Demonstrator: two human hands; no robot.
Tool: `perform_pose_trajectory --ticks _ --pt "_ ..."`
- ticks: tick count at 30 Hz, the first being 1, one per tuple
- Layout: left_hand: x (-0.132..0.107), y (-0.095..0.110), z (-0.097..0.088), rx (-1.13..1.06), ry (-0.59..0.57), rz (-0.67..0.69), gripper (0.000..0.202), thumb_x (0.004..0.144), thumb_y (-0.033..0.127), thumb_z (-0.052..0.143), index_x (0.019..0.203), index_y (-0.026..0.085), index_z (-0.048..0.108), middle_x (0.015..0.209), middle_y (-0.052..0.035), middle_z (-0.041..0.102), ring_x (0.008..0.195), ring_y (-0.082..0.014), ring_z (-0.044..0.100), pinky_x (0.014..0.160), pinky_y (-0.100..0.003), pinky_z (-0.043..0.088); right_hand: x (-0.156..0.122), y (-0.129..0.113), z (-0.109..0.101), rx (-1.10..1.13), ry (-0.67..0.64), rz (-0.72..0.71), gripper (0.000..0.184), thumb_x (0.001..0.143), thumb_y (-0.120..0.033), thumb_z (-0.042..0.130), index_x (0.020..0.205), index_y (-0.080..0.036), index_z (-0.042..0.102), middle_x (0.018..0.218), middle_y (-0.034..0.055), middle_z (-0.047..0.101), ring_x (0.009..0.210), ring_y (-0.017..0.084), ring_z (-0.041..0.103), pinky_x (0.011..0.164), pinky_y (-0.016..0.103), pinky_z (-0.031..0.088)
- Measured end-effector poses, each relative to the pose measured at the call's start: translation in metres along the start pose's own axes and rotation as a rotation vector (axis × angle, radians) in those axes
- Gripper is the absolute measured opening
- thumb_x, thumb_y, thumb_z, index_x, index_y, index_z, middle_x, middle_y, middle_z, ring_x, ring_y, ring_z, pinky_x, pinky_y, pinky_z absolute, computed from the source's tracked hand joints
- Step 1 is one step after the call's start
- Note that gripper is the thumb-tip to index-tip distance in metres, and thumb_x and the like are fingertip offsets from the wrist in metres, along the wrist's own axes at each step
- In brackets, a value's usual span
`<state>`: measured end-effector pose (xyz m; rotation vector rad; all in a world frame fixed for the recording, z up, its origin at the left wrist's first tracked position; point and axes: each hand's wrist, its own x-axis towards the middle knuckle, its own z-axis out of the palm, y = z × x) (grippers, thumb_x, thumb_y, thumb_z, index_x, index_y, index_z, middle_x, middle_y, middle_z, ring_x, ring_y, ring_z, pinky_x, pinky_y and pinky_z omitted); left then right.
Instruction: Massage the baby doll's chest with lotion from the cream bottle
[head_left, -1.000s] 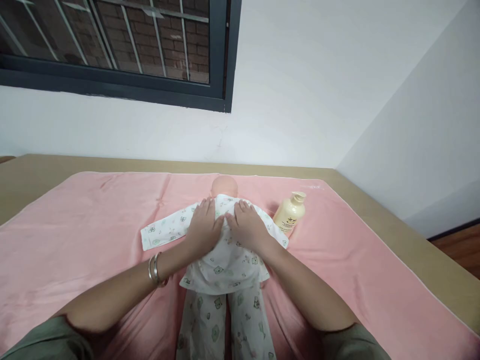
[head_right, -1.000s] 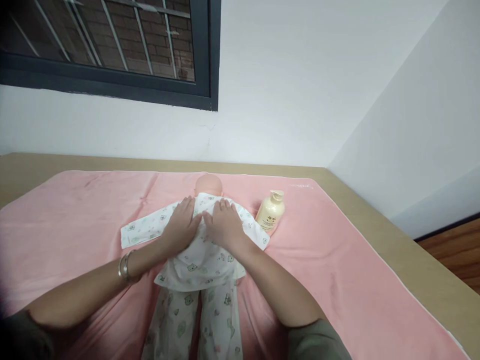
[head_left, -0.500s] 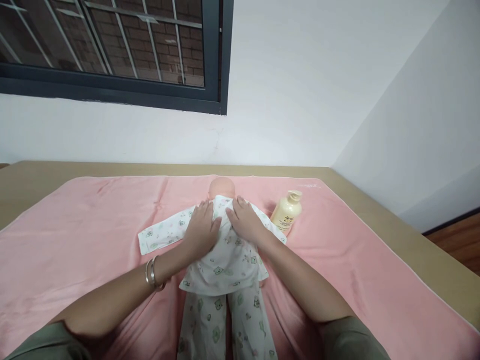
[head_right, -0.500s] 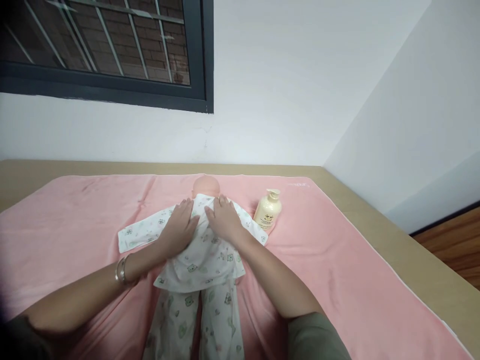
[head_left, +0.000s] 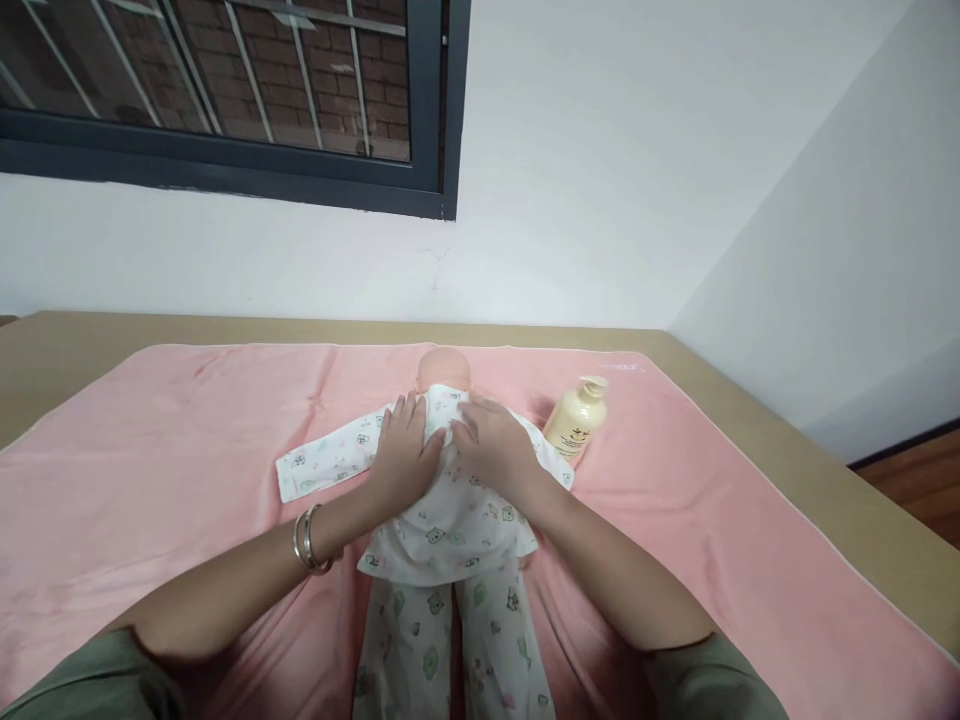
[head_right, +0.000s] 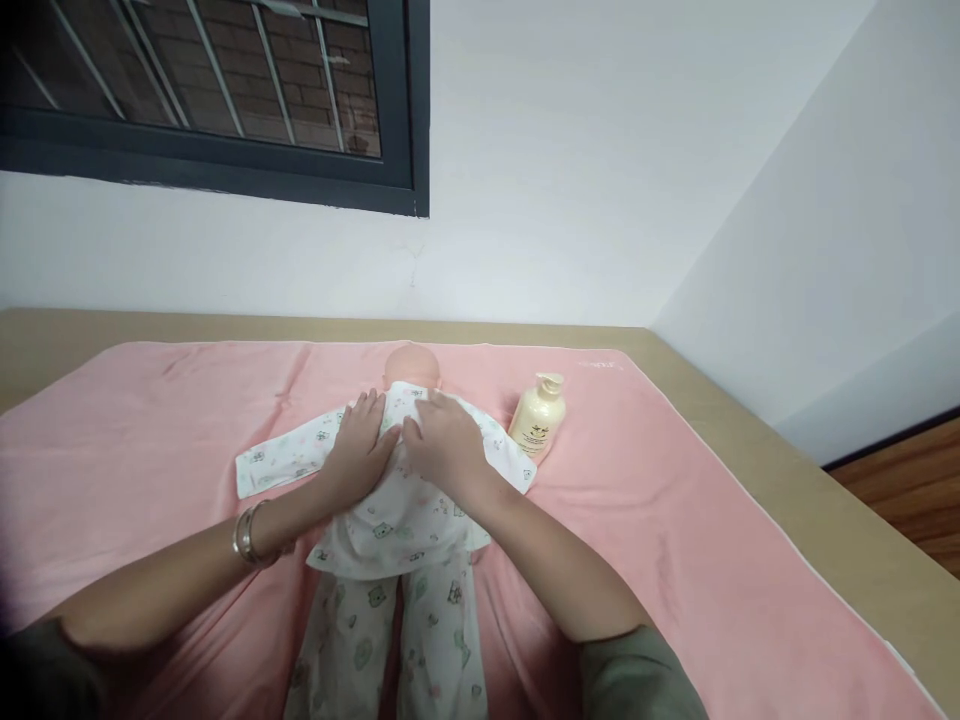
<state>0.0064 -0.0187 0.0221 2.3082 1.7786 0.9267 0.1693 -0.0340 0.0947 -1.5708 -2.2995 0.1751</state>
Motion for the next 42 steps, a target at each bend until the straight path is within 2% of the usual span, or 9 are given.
perform_pose_trajectory --ticks 4,8,16,21,26,29,34,39,42 --pt "-0.016 0.004 0.010 -0.017 0.025 0.004 0.063 0.097 0.043 0.034 0.149 0.009 0.028 0.157 -0.0215 0.029 0.149 -0.0348 0.018 0.118 -0.058 0.020 0.019 0.015 0.030 -0.001 0.075 0.114 0.054 0.100 -0.037 0.034 0.143 -0.005 0.043 0.151 0.0204 0.041 0.142 0.030 0.031 0.115 0.045 0.019" --pt "-0.016 0.003 0.007 -0.042 0.042 0.009 0.063 0.097 0.043 0.035 0.150 0.010 0.027 0.158 -0.0212 0.026 0.149 -0.0343 0.017 0.118 -0.057 0.022 0.021 0.020 0.050 0.009 0.082 0.121 0.056 0.101 -0.037 0.032 0.146 -0.005 0.038 0.154 0.0189 0.036 0.145 0.029 0.025 0.118 0.045 0.014" --pt "-0.019 0.005 0.006 -0.047 0.028 0.021 0.061 0.097 0.041 0.034 0.148 0.009 0.030 0.158 -0.0215 0.026 0.149 -0.0343 0.018 0.118 -0.056 0.022 0.025 0.029 0.048 0.059 0.075 0.077 0.056 0.102 -0.040 0.029 0.146 -0.008 0.040 0.155 0.0180 0.035 0.146 0.029 0.024 0.119 0.047 0.014" --pt "0.000 -0.009 0.006 -0.031 -0.014 0.040 0.059 0.095 0.038 0.035 0.146 0.010 0.034 0.155 -0.0208 0.033 0.148 -0.0347 0.022 0.118 -0.057 0.022 0.028 0.031 0.043 0.069 0.062 0.078 0.059 0.102 -0.043 0.027 0.148 -0.007 0.036 0.160 0.0184 0.022 0.149 0.034 0.006 0.117 0.051 0.017" --pt "0.031 -0.031 0.002 -0.041 -0.056 -0.058 0.057 0.097 0.038 0.026 0.142 0.006 0.041 0.149 -0.0218 0.043 0.143 -0.0323 0.034 0.116 -0.053 0.028 -0.008 -0.003 0.039 -0.043 0.016 -0.030 0.065 0.099 -0.039 0.035 0.148 0.004 0.031 0.155 0.0263 0.029 0.146 0.038 0.020 0.117 0.052 0.022" --pt "0.019 -0.024 0.005 0.004 0.009 -0.030 0.055 0.098 0.031 0.021 0.140 0.002 0.041 0.148 -0.0238 0.043 0.144 -0.0310 0.033 0.118 -0.052 0.027 -0.012 -0.005 0.037 -0.048 0.029 -0.089 0.066 0.099 -0.043 0.035 0.148 0.001 0.033 0.155 0.0248 0.031 0.146 0.038 0.022 0.116 0.053 0.025" --pt "-0.014 -0.002 0.005 0.094 0.058 0.157 0.054 0.097 0.033 0.029 0.143 0.006 0.039 0.150 -0.0222 0.041 0.146 -0.0325 0.028 0.118 -0.057 0.024 0.021 0.021 0.040 0.005 0.012 0.046 0.060 0.103 -0.042 0.027 0.148 -0.002 0.034 0.155 0.0226 0.032 0.146 0.035 0.023 0.116 0.054 0.022" --pt "0.014 -0.016 -0.003 0.033 -0.045 0.065 0.052 0.099 0.034 0.024 0.143 0.010 0.040 0.149 -0.0199 0.044 0.144 -0.0301 0.033 0.117 -0.059 0.023 -0.005 -0.001 0.049 -0.041 0.120 -0.057 0.060 0.099 -0.034 0.036 0.149 -0.002 0.032 0.156 0.0239 0.030 0.147 0.037 0.019 0.116 0.055 0.020" --pt "0.023 -0.022 -0.002 0.007 -0.060 -0.006 0.054 0.100 0.034 0.022 0.143 0.008 0.040 0.148 -0.0229 0.044 0.143 -0.0321 0.034 0.115 -0.061 0.024 -0.012 -0.005 0.044 -0.027 0.068 -0.120 0.058 0.100 -0.037 0.034 0.149 -0.007 0.034 0.157 0.0192 0.029 0.148 0.035 0.017 0.117 0.054 0.019"
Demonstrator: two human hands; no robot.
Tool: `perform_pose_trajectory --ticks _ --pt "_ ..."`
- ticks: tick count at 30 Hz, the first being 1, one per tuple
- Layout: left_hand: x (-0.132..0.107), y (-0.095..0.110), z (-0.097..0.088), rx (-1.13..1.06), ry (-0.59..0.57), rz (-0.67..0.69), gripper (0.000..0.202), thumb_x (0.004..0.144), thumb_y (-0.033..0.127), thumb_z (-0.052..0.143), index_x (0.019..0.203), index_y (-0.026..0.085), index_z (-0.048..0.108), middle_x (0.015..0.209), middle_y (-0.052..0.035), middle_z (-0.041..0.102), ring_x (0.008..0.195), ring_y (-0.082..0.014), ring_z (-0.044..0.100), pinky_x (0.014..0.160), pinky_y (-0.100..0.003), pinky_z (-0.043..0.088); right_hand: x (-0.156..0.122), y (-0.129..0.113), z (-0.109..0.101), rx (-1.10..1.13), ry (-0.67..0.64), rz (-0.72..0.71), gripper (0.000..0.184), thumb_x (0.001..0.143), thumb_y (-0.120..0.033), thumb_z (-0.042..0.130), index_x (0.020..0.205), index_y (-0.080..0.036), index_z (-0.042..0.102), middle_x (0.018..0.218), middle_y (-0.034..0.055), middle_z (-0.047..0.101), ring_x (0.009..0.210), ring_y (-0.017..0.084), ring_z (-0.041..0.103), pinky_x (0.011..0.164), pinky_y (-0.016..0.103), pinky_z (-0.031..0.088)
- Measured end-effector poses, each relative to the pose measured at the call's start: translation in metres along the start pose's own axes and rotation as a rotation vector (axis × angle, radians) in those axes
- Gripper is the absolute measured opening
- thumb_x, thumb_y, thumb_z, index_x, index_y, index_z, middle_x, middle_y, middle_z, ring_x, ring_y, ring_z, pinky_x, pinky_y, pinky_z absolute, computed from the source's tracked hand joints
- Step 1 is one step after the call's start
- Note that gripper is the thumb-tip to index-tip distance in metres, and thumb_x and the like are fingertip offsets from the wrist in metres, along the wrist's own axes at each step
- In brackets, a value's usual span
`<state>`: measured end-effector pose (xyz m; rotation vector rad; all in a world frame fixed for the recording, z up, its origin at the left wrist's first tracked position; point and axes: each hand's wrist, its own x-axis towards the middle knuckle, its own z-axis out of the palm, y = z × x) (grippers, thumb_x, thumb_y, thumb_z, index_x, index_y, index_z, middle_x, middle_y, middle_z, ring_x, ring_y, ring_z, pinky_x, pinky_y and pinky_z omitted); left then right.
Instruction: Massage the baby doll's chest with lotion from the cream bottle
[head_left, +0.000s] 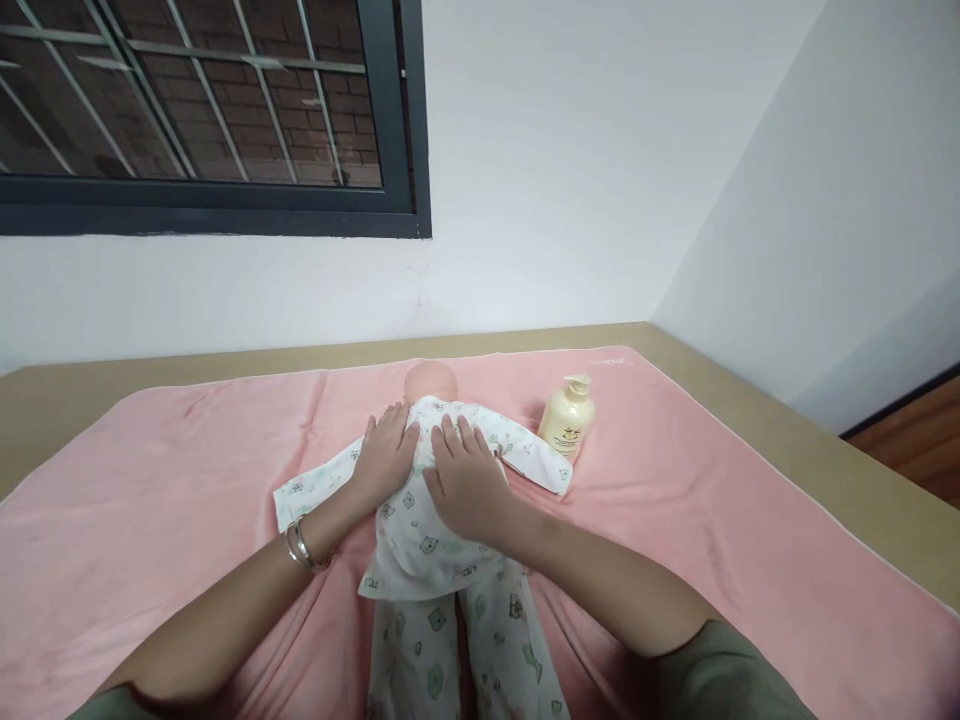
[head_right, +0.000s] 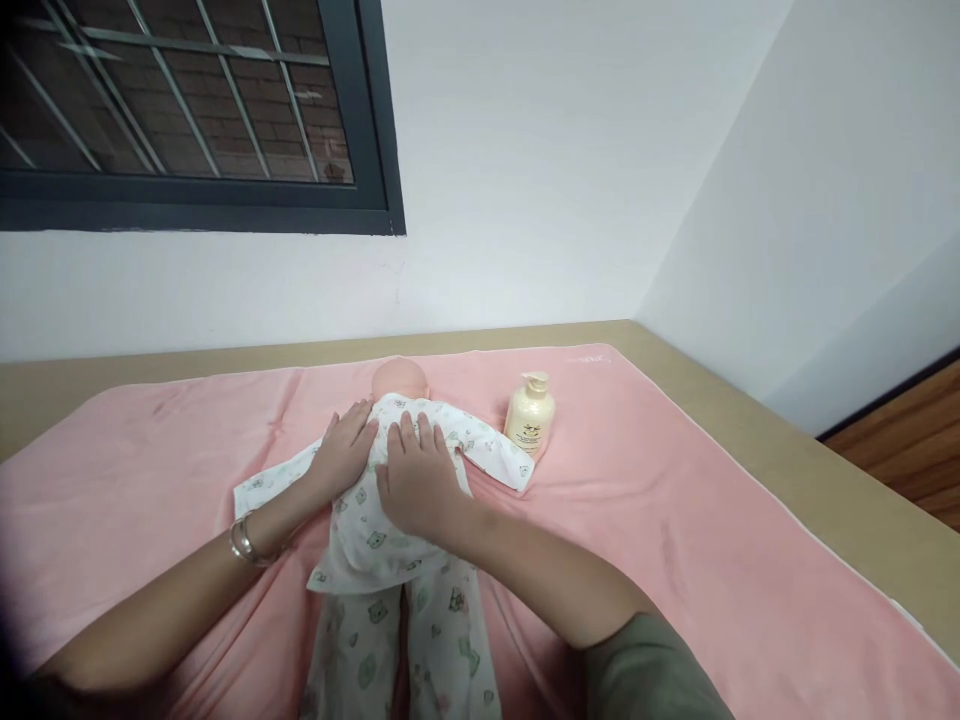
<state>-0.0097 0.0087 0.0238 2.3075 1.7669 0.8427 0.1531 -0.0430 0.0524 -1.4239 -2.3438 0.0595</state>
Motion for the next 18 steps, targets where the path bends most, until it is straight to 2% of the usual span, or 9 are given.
perform_pose_trajectory --ticks 3,6,9,13,15,18 --pt "-0.020 0.009 0.008 0.020 0.080 0.097 0.055 0.099 0.033 0.025 0.144 0.003 0.035 0.151 -0.0266 0.038 0.146 -0.0348 0.026 0.115 -0.061 0.025 0.021 0.024 -0.007 0.046 -0.099 0.117 0.058 0.103 -0.042 0.024 0.150 -0.010 0.034 0.157 0.0175 0.030 0.147 0.031 0.021 0.117 0.055 0.018" --pt "-0.044 0.021 0.014 0.016 0.107 0.168 0.059 0.098 0.034 0.030 0.148 0.004 0.027 0.156 -0.0262 0.029 0.148 -0.0349 0.019 0.116 -0.059 0.025 0.040 0.044 -0.009 0.046 -0.132 0.196 0.061 0.104 -0.044 0.021 0.149 -0.006 0.032 0.157 0.0198 0.030 0.148 0.028 0.021 0.118 0.052 0.016" --pt "-0.040 0.018 0.014 -0.045 0.078 0.110 0.059 0.098 0.036 0.029 0.149 0.007 0.028 0.156 -0.0235 0.030 0.148 -0.0341 0.021 0.117 -0.059 0.023 0.031 0.031 -0.008 -0.010 -0.109 0.169 0.060 0.103 -0.038 0.025 0.148 0.000 0.032 0.155 0.0233 0.030 0.147 0.031 0.023 0.117 0.051 0.018" --pt "-0.012 0.003 0.009 -0.158 0.032 -0.061 0.058 0.099 0.038 0.022 0.146 0.007 0.035 0.153 -0.0236 0.036 0.146 -0.0331 0.028 0.117 -0.059 0.025 -0.004 -0.004 -0.014 -0.112 -0.077 0.038 0.060 0.098 -0.033 0.036 0.147 0.003 0.034 0.154 0.0268 0.031 0.145 0.036 0.026 0.117 0.050 0.022" --pt "-0.008 0.002 0.009 -0.155 0.035 -0.069 0.059 0.099 0.039 0.022 0.146 0.005 0.034 0.153 -0.0248 0.035 0.146 -0.0330 0.027 0.118 -0.057 0.025 -0.010 -0.009 -0.020 -0.134 -0.096 0.006 0.059 0.098 -0.033 0.037 0.146 0.002 0.036 0.152 0.0265 0.034 0.143 0.036 0.030 0.117 0.051 0.023" --pt "-0.025 0.010 0.013 -0.113 0.087 0.010 0.059 0.100 0.039 0.025 0.149 0.006 0.028 0.157 -0.0237 0.028 0.148 -0.0328 0.020 0.118 -0.058 0.022 0.002 0.002 -0.024 -0.118 -0.119 0.060 0.058 0.101 -0.037 0.031 0.145 0.000 0.037 0.152 0.0255 0.035 0.143 0.035 0.031 0.115 0.051 0.026"
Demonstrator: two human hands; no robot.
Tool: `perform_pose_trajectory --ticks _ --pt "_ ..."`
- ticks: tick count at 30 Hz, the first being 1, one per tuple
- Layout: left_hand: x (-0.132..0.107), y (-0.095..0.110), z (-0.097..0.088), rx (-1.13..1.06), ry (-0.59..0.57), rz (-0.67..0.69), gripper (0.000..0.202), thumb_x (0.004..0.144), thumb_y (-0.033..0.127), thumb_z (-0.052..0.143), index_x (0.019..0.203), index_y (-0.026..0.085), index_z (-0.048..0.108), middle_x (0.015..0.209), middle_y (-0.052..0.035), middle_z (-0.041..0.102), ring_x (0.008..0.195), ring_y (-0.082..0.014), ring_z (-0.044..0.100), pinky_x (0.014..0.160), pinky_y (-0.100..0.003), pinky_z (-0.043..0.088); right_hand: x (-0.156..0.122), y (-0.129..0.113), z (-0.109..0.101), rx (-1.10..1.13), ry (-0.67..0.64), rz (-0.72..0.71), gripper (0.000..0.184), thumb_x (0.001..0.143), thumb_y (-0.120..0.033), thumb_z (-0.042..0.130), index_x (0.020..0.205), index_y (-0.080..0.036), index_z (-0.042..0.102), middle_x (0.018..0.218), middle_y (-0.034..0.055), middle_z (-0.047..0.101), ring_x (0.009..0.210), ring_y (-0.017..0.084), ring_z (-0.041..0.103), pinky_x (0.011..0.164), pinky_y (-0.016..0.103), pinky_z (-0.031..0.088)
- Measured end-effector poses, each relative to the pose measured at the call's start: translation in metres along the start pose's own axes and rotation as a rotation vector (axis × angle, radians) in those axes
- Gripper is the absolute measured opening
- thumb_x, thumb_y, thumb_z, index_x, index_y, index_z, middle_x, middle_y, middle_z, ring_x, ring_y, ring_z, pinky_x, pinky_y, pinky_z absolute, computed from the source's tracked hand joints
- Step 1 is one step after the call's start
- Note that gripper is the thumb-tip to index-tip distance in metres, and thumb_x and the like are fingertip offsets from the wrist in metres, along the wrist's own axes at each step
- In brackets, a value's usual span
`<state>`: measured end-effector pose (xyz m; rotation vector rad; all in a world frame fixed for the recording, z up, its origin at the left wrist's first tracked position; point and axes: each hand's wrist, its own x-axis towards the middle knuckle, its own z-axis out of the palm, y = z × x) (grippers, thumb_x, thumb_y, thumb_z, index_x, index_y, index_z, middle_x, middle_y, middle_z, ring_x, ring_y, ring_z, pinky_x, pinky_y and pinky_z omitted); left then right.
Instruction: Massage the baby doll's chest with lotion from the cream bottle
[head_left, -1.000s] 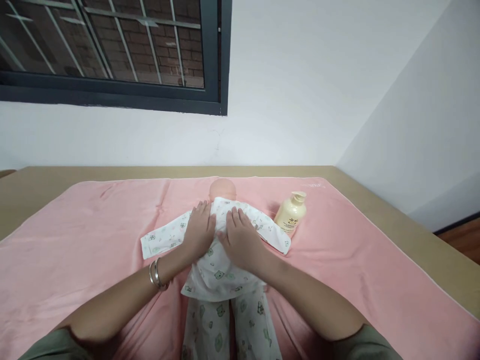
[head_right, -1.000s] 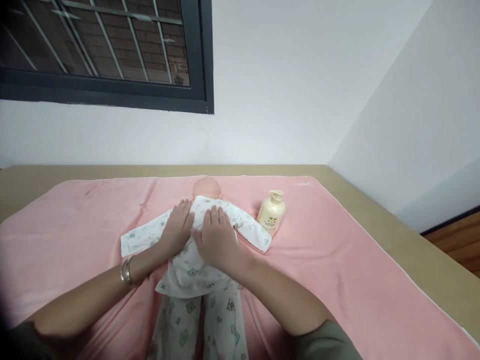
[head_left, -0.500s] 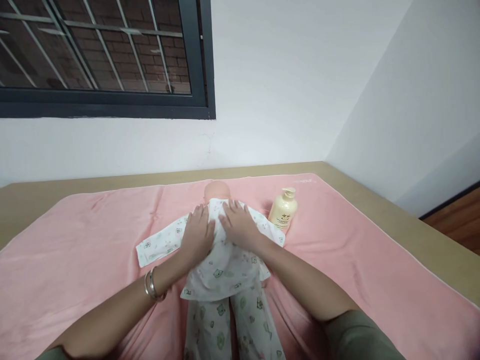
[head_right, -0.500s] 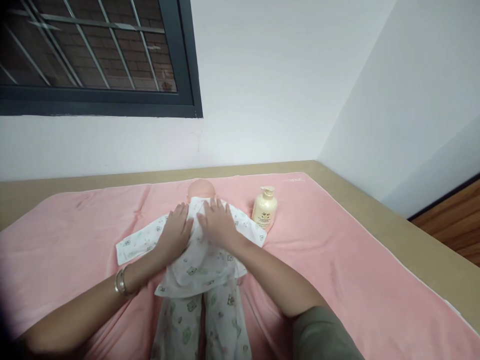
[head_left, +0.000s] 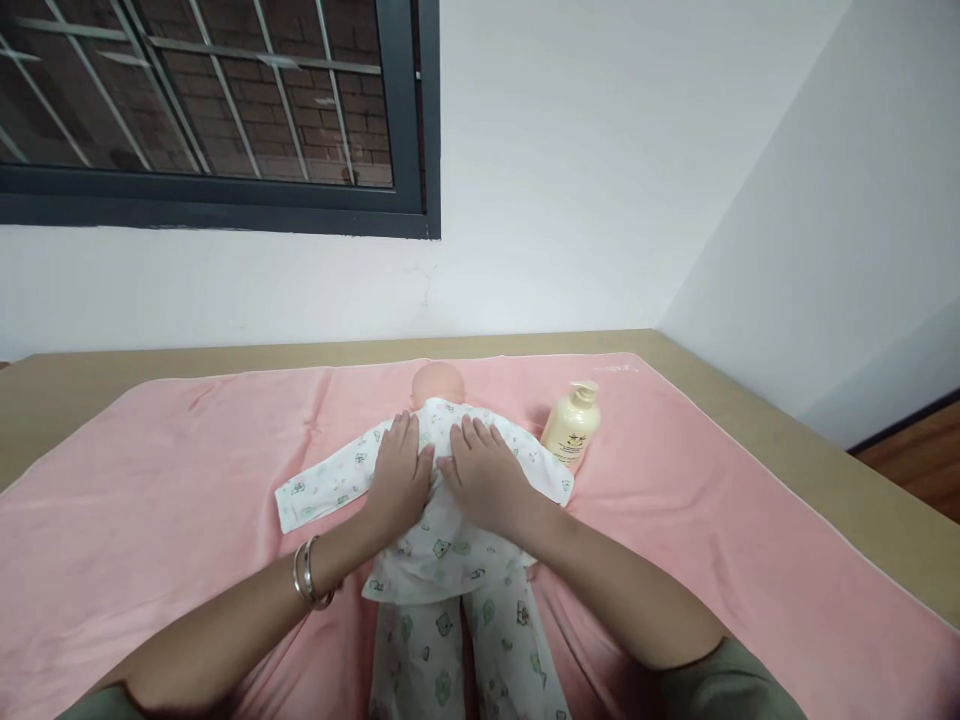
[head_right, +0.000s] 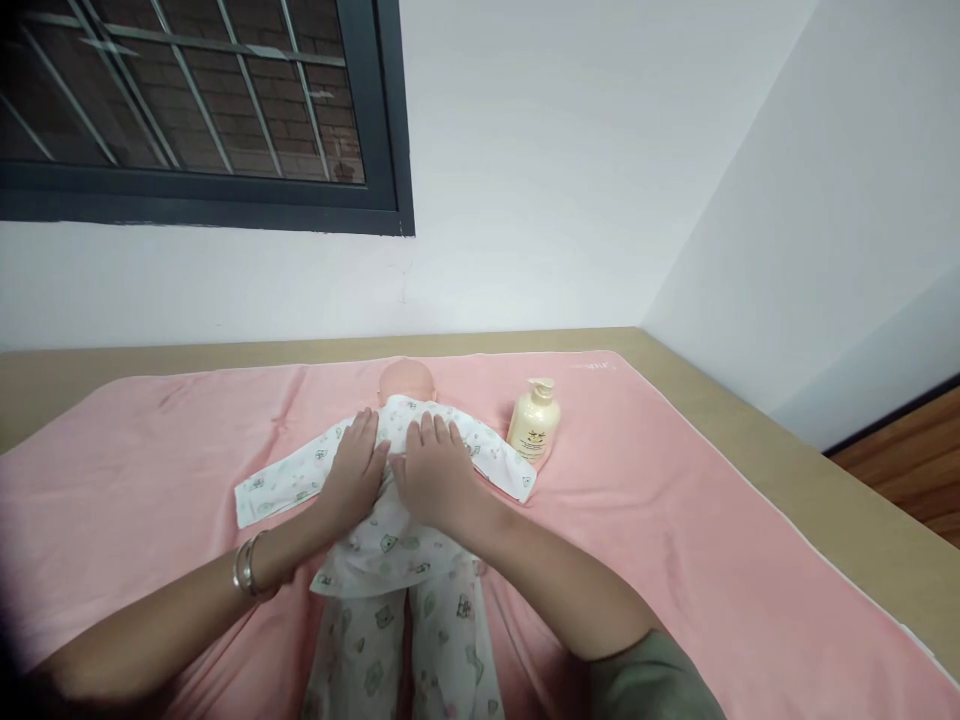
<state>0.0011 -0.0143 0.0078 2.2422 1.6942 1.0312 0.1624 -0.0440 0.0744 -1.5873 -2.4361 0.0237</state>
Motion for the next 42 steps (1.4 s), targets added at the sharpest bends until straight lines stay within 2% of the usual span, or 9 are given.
perform_pose_trajectory --ticks 4,8,12,14,18,21,25,37,42 --pt "-0.027 0.012 0.002 -0.002 0.015 0.063 0.061 0.100 0.039 0.030 0.152 0.012 0.019 0.160 -0.0201 0.023 0.150 -0.0318 0.015 0.119 -0.058 0.021 0.021 0.017 0.001 0.029 -0.041 0.039 0.059 0.102 -0.036 0.028 0.148 0.000 0.031 0.154 0.0260 0.030 0.145 0.034 0.027 0.114 0.050 0.027" --pt "-0.032 0.014 0.001 -0.035 0.035 0.053 0.060 0.100 0.039 0.031 0.153 0.014 0.017 0.160 -0.0194 0.021 0.150 -0.0310 0.014 0.119 -0.057 0.020 0.004 0.017 -0.016 -0.006 -0.118 -0.062 0.061 0.098 -0.033 0.037 0.147 0.002 0.032 0.151 0.0280 0.035 0.143 0.036 0.030 0.112 0.049 0.031" --pt "-0.030 0.015 -0.001 -0.045 0.042 0.052 0.064 0.098 0.043 0.036 0.153 0.015 0.018 0.160 -0.0187 0.021 0.150 -0.0329 0.013 0.119 -0.059 0.019 -0.014 0.017 -0.048 0.013 -0.248 -0.075 0.045 0.096 -0.032 0.039 0.133 -0.013 0.054 0.126 0.0187 0.064 0.115 0.034 0.061 0.091 0.046 0.047" --pt "-0.031 0.017 -0.003 -0.034 0.044 0.070 0.069 0.096 0.046 0.039 0.153 0.014 0.018 0.160 -0.0196 0.021 0.150 -0.0341 0.012 0.119 -0.060 0.018 -0.010 0.016 -0.053 0.077 -0.189 -0.014 0.039 0.098 -0.031 0.034 0.122 -0.019 0.061 0.110 0.0123 0.071 0.104 0.031 0.065 0.087 0.043 0.049" --pt "-0.032 0.022 -0.005 -0.030 0.060 0.095 0.081 0.092 0.050 0.045 0.154 0.012 0.009 0.159 -0.0214 0.022 0.150 -0.0363 0.011 0.118 -0.062 0.016 0.011 0.012 -0.029 0.166 0.222 -0.019 0.048 0.099 -0.031 0.033 0.143 -0.014 0.043 0.147 0.0163 0.045 0.142 0.030 0.032 0.111 0.048 0.031" --pt "-0.032 0.023 -0.004 -0.044 0.074 0.067 0.088 0.090 0.050 0.049 0.154 0.011 0.003 0.159 -0.0229 0.021 0.149 -0.0374 0.013 0.117 -0.062 0.018 0.025 0.015 -0.002 0.177 0.180 -0.204 0.056 0.099 -0.033 0.036 0.149 -0.010 0.033 0.159 0.0179 0.025 0.149 0.030 0.012 0.117 0.053 0.019" --pt "-0.033 0.025 -0.004 -0.058 0.077 0.074 0.095 0.087 0.048 0.053 0.154 0.012 -0.004 0.159 -0.0238 0.018 0.149 -0.0391 0.014 0.116 -0.065 0.017 0.030 0.022 0.014 0.214 0.148 -0.245 0.050 0.099 -0.031 0.036 0.146 -0.013 0.040 0.157 0.0164 0.030 0.149 0.027 0.017 0.118 0.055 0.018" --pt "-0.038 0.020 -0.007 -0.111 0.104 0.231 0.083 0.088 0.041 0.047 0.154 0.016 0.003 0.158 -0.0205 0.023 0.148 -0.0367 0.017 0.117 -0.064 0.010 0.020 0.011 0.009 0.188 0.098 -0.312 0.049 0.092 -0.022 0.044 0.140 -0.014 0.049 0.154 0.0133 0.038 0.147 0.026 0.023 0.119 0.054 0.015" --pt "-0.020 0.007 -0.016 -0.296 0.144 0.118 0.065 0.091 0.033 0.039 0.151 0.015 0.019 0.154 -0.0162 0.034 0.142 -0.0272 0.034 0.116 -0.048 0.030 0.020 0.016 0.015 0.252 0.222 -0.242 0.046 0.094 -0.023 0.038 0.138 -0.016 0.051 0.151 0.0120 0.043 0.144 0.023 0.030 0.119 0.050 0.021"
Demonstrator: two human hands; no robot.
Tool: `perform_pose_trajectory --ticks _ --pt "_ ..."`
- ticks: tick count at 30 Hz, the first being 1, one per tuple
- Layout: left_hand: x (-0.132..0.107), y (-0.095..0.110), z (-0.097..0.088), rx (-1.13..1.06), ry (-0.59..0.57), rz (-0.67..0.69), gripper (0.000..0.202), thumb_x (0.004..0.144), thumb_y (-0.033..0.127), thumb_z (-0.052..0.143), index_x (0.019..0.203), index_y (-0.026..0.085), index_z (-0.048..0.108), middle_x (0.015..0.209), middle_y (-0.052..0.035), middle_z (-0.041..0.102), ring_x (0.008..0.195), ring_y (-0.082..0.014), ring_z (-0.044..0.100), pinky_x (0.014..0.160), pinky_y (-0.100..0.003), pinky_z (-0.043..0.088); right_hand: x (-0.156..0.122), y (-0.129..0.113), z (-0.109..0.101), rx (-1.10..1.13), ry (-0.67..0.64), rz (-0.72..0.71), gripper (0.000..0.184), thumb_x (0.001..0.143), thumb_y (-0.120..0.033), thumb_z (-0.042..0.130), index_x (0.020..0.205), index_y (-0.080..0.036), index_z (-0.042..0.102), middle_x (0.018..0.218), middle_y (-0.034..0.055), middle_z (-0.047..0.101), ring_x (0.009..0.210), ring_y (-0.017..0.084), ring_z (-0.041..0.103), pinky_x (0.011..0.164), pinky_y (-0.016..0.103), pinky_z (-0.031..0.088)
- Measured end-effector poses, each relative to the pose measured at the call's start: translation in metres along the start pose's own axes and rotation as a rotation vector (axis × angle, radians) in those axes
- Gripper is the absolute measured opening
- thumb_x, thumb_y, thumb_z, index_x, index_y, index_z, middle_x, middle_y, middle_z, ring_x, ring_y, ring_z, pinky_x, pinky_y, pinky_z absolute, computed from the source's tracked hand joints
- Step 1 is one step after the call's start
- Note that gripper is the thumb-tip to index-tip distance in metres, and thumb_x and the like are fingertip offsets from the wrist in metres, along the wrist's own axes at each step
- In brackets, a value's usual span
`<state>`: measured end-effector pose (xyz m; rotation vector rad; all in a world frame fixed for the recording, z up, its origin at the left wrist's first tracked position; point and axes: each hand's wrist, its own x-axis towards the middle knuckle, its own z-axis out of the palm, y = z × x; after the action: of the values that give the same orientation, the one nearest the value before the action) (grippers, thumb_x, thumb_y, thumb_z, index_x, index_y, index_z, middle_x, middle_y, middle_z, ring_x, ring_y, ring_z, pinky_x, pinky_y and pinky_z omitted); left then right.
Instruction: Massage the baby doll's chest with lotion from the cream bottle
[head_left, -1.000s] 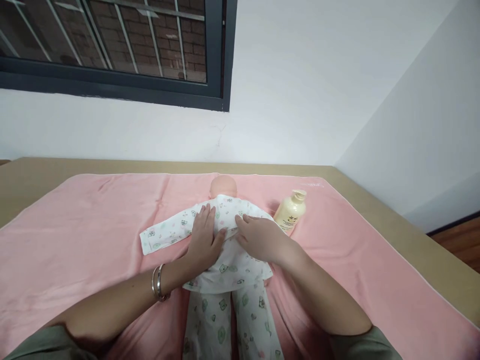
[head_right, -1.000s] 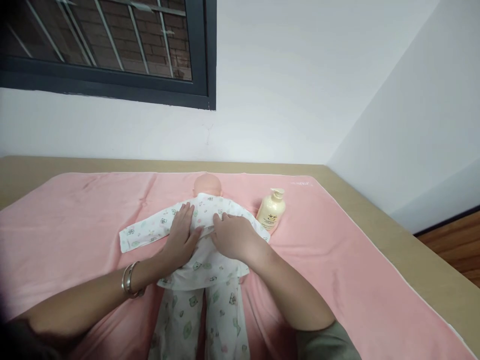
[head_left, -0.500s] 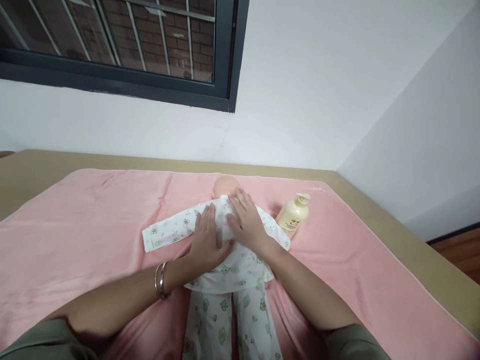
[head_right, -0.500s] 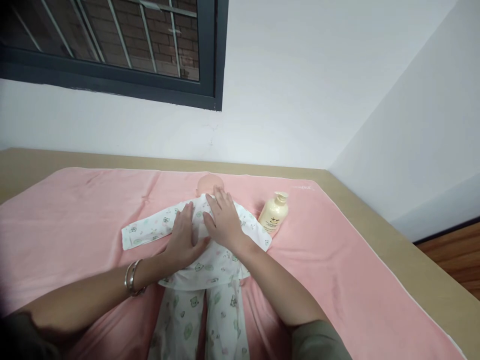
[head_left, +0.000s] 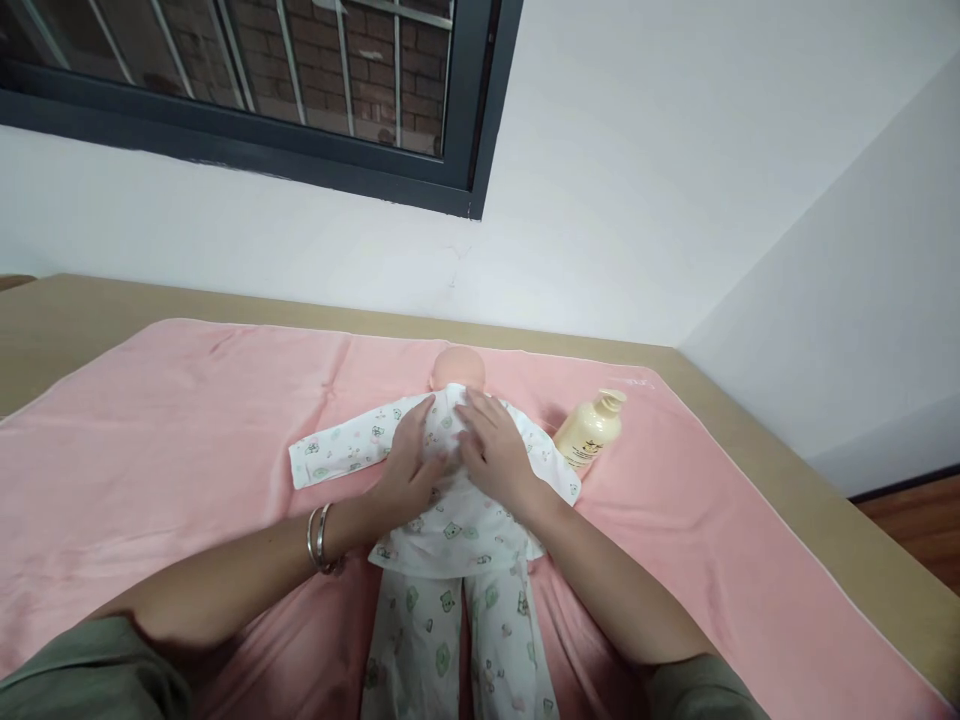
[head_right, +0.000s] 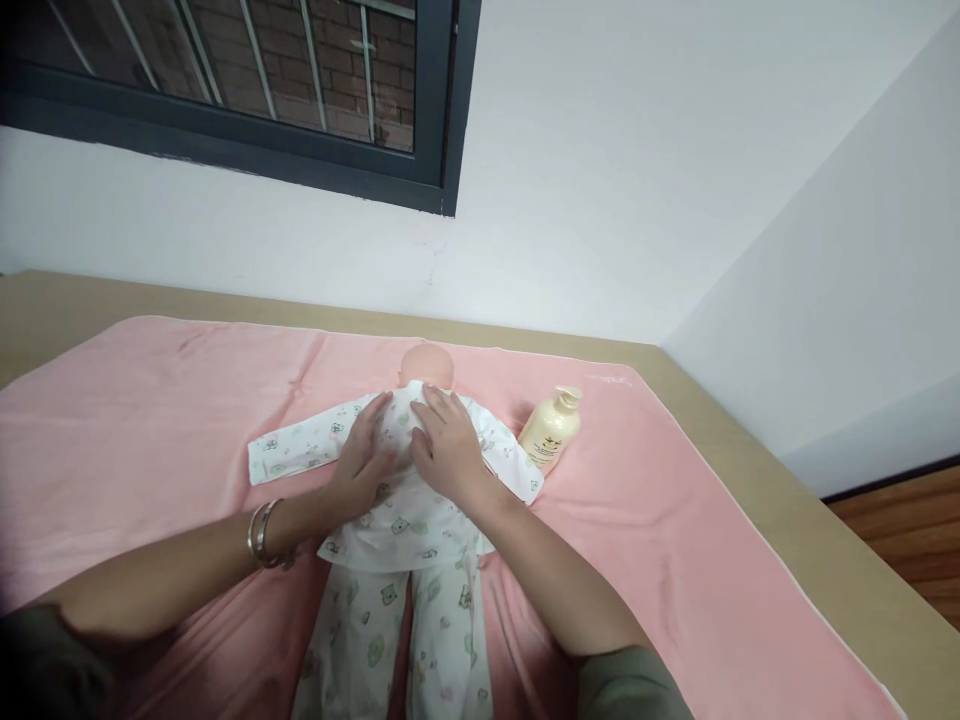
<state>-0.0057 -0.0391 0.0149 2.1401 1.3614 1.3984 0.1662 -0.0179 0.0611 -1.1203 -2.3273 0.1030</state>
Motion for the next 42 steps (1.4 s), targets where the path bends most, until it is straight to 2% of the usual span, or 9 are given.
perform_pose_trajectory --ticks 4,8,16,20,27,34,38,40,42 --pt "0.030 -0.025 -0.005 0.112 0.048 -0.137 0.049 0.090 0.034 0.038 0.134 0.013 0.047 0.134 -0.0150 0.057 0.127 -0.0272 0.051 0.111 -0.047 0.038 -0.002 0.003 0.001 -0.035 -0.108 -0.044 0.050 0.097 -0.031 0.041 0.144 -0.015 0.044 0.156 0.0124 0.035 0.148 0.025 0.021 0.119 0.052 0.019" --pt "0.042 -0.046 -0.001 0.214 -0.055 -0.200 0.045 0.092 0.035 0.031 0.122 0.015 0.059 0.122 -0.0127 0.066 0.115 -0.0273 0.059 0.104 -0.046 0.044 -0.017 -0.001 -0.004 -0.089 -0.222 -0.048 0.054 0.100 -0.035 0.039 0.150 -0.016 0.035 0.160 0.0124 0.024 0.150 0.027 0.009 0.118 0.056 0.020" --pt "0.042 -0.056 -0.001 0.290 -0.079 -0.104 0.044 0.092 0.038 0.032 0.114 0.017 0.064 0.112 -0.0117 0.070 0.107 -0.0278 0.062 0.098 -0.043 0.046 -0.087 -0.022 -0.008 -0.117 -0.305 -0.035 0.086 0.090 -0.037 0.058 0.157 -0.018 0.008 0.163 0.0129 -0.003 0.149 0.034 -0.009 0.116 0.064 0.019" --pt "0.049 -0.065 -0.004 0.327 -0.118 -0.108 0.042 0.092 0.038 0.032 0.106 0.018 0.066 0.104 -0.0119 0.071 0.102 -0.0280 0.063 0.095 -0.041 0.047 -0.094 -0.027 -0.005 -0.068 -0.331 0.010 0.104 0.080 -0.036 0.070 0.157 -0.017 0.003 0.161 0.0152 -0.018 0.147 0.039 -0.015 0.115 0.065 0.017" --pt "0.056 -0.075 -0.008 0.396 -0.102 -0.116 0.044 0.092 0.039 0.031 0.102 0.015 0.067 0.100 -0.0143 0.071 0.099 -0.0288 0.062 0.093 -0.042 0.046 -0.082 -0.034 0.000 -0.049 -0.350 0.084 0.098 0.080 -0.035 0.069 0.157 -0.021 0.010 0.161 0.0135 -0.017 0.147 0.040 -0.014 0.115 0.066 0.014" --pt "0.053 -0.069 -0.010 0.276 -0.046 -0.156 0.040 0.090 0.038 0.038 0.107 0.016 0.066 0.110 -0.0133 0.069 0.109 -0.0288 0.058 0.100 -0.046 0.043 -0.118 -0.045 0.002 0.034 -0.310 0.258 0.095 0.080 -0.010 0.054 0.157 -0.013 -0.002 0.159 0.0155 -0.024 0.147 0.035 -0.015 0.117 0.057 0.021" --pt "0.046 -0.041 -0.015 0.153 0.080 -0.127 0.040 0.086 0.039 0.046 0.117 0.017 0.061 0.121 -0.0123 0.064 0.121 -0.0301 0.051 0.106 -0.050 0.038 -0.138 -0.061 -0.017 0.062 -0.352 0.187 0.079 0.083 -0.012 0.053 0.155 -0.016 0.022 0.164 0.0120 0.001 0.149 0.036 -0.006 0.116 0.061 0.023" --pt "0.040 -0.013 -0.014 0.051 0.063 -0.070 0.039 0.084 0.037 0.050 0.116 0.019 0.061 0.124 -0.0109 0.063 0.123 -0.0294 0.050 0.109 -0.049 0.035 -0.140 -0.061 -0.035 0.085 -0.348 0.118 0.060 0.084 -0.014 0.054 0.144 -0.020 0.047 0.157 0.0089 0.033 0.148 0.036 0.015 0.115 0.062 0.024" --pt "0.035 0.023 -0.008 -0.113 -0.008 -0.101 0.033 0.081 0.034 0.053 0.110 0.022 0.064 0.121 -0.0078 0.065 0.121 -0.0277 0.052 0.110 -0.047 0.036 -0.135 -0.052 -0.057 0.130 -0.252 0.081 0.042 0.089 -0.015 0.049 0.127 -0.025 0.063 0.134 0.0053 0.062 0.134 0.030 0.047 0.115 0.060 0.029"
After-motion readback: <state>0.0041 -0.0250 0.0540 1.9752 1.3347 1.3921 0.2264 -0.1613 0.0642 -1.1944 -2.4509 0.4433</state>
